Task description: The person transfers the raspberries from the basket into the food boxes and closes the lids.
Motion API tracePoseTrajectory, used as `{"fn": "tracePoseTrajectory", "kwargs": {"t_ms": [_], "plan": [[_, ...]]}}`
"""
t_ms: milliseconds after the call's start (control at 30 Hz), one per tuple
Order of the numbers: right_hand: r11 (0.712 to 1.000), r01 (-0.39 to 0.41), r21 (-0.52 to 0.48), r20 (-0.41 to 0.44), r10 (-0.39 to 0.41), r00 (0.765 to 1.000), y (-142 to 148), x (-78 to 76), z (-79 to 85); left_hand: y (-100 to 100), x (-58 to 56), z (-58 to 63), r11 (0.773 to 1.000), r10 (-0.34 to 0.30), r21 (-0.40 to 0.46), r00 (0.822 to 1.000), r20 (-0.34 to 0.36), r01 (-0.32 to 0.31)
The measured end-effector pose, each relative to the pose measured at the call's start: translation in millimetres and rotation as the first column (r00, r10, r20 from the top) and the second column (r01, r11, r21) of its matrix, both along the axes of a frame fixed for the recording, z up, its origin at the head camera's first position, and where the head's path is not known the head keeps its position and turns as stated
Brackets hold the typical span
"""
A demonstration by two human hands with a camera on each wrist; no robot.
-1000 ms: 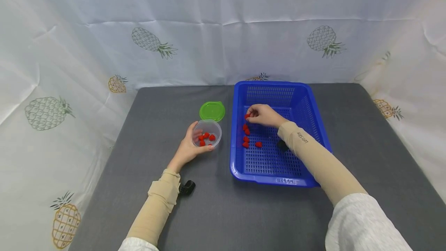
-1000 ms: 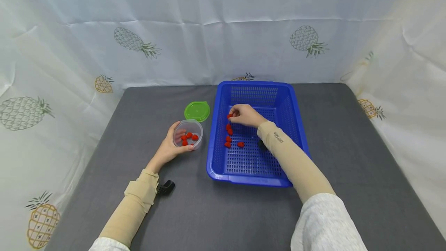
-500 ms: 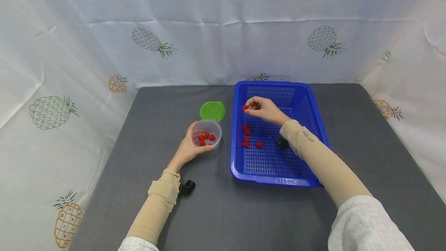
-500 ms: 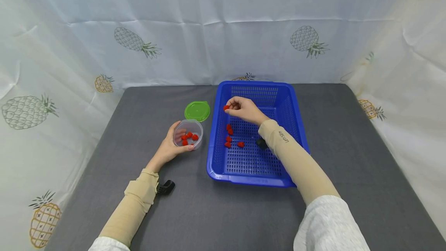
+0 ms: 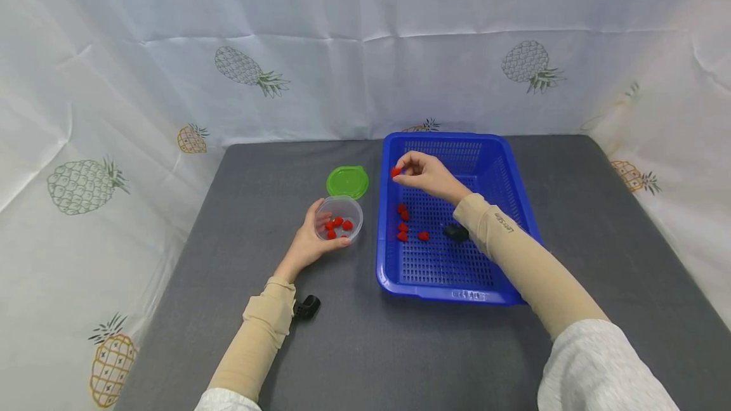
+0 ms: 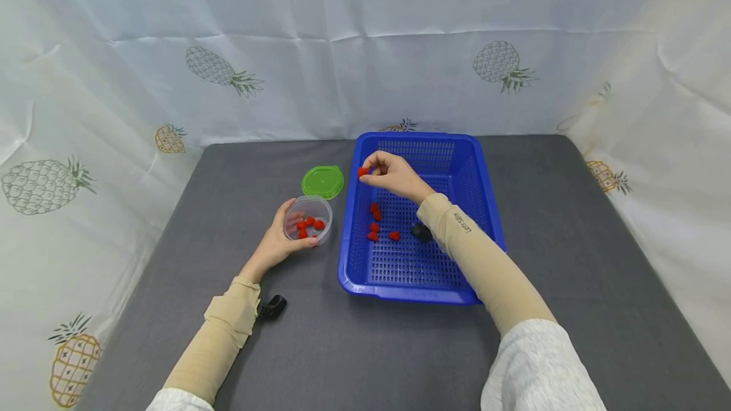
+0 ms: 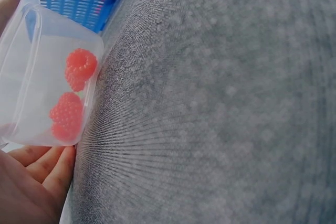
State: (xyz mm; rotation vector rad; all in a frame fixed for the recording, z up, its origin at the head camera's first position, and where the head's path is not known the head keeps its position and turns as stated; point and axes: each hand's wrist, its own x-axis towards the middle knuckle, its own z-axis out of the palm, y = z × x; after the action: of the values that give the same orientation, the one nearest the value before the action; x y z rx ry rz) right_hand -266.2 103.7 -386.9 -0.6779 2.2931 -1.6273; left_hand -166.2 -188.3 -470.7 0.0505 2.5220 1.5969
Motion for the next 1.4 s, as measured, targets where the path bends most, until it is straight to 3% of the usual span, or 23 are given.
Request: {"fn": "tracePoseTrajectory", "kwargs": {"t_ms": [33, 100, 233, 333, 867, 1200, 1400], "plan": [[0.999, -0.026, -0.044, 0.006, 0.026, 1.000, 0.3, -6.4, -8.2, 0.0, 0.2, 0.1, 1.000, 0.001, -0.002, 1.000, 0.000, -0.001], [0.997, -0.034, -0.074, 0.010, 0.035, 0.999, -1.0, -8.0, -9.8, 0.2, 0.7, 0.4, 1.000, 0.002, -0.004, 1.000, -0.001, -0.002], [0.995, -0.043, -0.094, 0.027, 0.046, 0.999, -5.8, -4.0, -2.3, 0.9, 0.8, 0.1, 1.000, 0.005, 0.001, 1.000, -0.003, -0.005], [0.997, -0.026, -0.074, 0.037, 0.029, 0.999, -10.9, 3.1, 8.2, 1.1, 0.8, -0.3, 1.000, 0.008, 0.002, 1.000, 0.000, -0.008], [0.995, -0.071, -0.075, 0.046, 0.075, 0.996, -35.6, 4.8, 10.9, 2.9, 0.9, 1.3, 1.000, 0.025, -0.008, 1.000, 0.017, -0.025], [0.985, -0.110, -0.132, 0.055, 0.118, 0.991, -58.8, 7.7, 13.8, 2.7, 1.4, 1.1, 1.000, 0.015, -0.005, 1.000, 0.013, -0.015], [0.983, -0.153, -0.101, 0.034, 0.157, 0.987, -73.7, 10.1, 13.2, 3.0, 2.3, 6.9, 1.000, 0.002, 0.007, 0.999, 0.043, -0.002]]}}
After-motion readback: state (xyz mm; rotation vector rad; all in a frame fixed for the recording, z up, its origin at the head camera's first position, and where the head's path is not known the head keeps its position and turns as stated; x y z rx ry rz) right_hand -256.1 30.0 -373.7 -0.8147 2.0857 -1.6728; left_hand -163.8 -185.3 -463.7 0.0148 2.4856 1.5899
